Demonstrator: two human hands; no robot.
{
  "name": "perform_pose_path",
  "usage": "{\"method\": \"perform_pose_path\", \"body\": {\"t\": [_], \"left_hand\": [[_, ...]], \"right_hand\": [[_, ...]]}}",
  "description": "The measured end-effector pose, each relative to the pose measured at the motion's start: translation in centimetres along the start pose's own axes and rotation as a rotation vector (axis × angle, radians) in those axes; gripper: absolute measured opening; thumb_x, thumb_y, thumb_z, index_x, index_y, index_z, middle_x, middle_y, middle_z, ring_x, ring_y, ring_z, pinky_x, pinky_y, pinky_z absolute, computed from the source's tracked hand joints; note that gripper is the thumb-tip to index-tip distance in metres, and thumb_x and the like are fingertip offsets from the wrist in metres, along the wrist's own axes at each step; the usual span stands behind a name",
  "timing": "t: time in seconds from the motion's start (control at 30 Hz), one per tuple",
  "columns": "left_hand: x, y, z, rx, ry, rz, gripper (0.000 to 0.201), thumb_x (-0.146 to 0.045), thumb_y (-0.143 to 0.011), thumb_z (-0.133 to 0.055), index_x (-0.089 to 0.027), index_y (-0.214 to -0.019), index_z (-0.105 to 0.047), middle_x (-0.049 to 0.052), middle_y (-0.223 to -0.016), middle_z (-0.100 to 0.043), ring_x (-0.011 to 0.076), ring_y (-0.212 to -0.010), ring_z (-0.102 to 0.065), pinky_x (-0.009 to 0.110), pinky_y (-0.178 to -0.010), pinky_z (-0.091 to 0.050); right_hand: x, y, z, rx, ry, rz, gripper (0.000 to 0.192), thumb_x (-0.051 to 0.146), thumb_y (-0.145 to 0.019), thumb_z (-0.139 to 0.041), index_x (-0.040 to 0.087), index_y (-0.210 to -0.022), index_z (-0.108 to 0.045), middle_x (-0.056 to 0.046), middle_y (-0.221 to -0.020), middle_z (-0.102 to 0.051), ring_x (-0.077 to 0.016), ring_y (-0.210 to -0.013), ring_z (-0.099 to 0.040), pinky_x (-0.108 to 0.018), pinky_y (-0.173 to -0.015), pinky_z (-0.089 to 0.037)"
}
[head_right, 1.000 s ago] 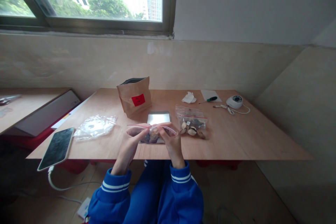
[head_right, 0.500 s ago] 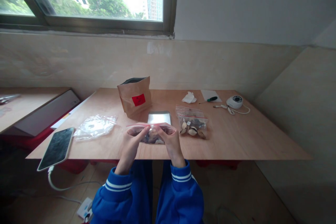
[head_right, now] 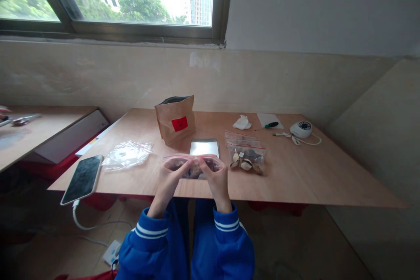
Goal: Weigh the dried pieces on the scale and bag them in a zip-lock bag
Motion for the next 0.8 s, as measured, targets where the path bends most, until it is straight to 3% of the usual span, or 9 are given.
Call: {"method": "perform_pose_path", "body": {"t": [0.13, 0.33, 0.5, 0.63, 0.8], "left_hand": [[0.3, 0.0, 0.1, -0.062, -0.010, -0.006, 0.023, -0.036, -0.070, -0.077, -0.014, -0.075, -0.075, 0.007, -0.073, -0.075, 0.0182, -0.069, -0.070, 0.025, -0.064, -0.055], [0.9, 0.4, -0.1, -0.141, -0.029, -0.094, 0.023, -0.037, -0.072, -0.075, -0.014, -0.073, -0.073, 0.005, -0.070, -0.073, 0.0169, -0.066, -0.068, 0.024, -0.060, -0.053], [1.0, 0.3, -1.0, -0.120, -0.050, -0.119, 0.023, -0.037, -0.074, -0.073, -0.014, -0.073, -0.074, 0.005, -0.072, -0.073, 0.0174, -0.069, -0.068, 0.024, -0.063, -0.052], [1.4, -0.4, -1.9, 0.026, 0.018, 0.002, 0.036, -0.048, -0.081, -0.062, -0.014, -0.079, -0.075, 0.007, -0.074, -0.073, 0.0183, -0.073, -0.069, 0.027, -0.070, -0.053], [2.9, -0.4, -3.6, 0.195, 0.087, 0.128, 0.051, -0.057, -0.086, -0.051, -0.012, -0.075, -0.073, 0.008, -0.069, -0.071, 0.0187, -0.070, -0.068, 0.029, -0.072, -0.052]], "right_hand": [[-0.1, 0.0, -0.2, 0.087, -0.024, -0.014, 0.016, 0.034, -0.077, -0.073, 0.018, -0.079, -0.074, -0.004, -0.082, -0.074, -0.0186, -0.078, -0.068, -0.031, -0.073, -0.056], [-0.2, 0.4, -0.6, 0.040, -0.012, -0.006, 0.013, 0.032, -0.076, -0.073, 0.019, -0.074, -0.074, -0.002, -0.074, -0.072, -0.0155, -0.070, -0.066, -0.026, -0.065, -0.053], [-0.4, 0.4, -0.3, -0.034, -0.020, -0.021, 0.016, 0.034, -0.075, -0.075, 0.018, -0.074, -0.073, -0.002, -0.074, -0.071, -0.0165, -0.070, -0.066, -0.027, -0.065, -0.053], [-1.0, -0.1, 2.3, -0.075, -0.007, -0.086, 0.025, 0.042, -0.075, -0.074, 0.018, -0.081, -0.073, -0.004, -0.075, -0.073, -0.0183, -0.070, -0.067, -0.029, -0.065, -0.055], [-1.6, -0.7, 8.2, -0.088, 0.199, -0.104, 0.045, 0.058, -0.082, -0.061, 0.015, -0.074, -0.073, -0.009, -0.074, -0.074, -0.0220, -0.075, -0.069, -0.033, -0.073, -0.055]]}}
Point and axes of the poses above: each hand's wrist, its own y-axis away from the middle knuckle, its own z-axis out of the back of the hand, x = y × z, the point moved 2 cm from there along -y, towards the middle knuckle
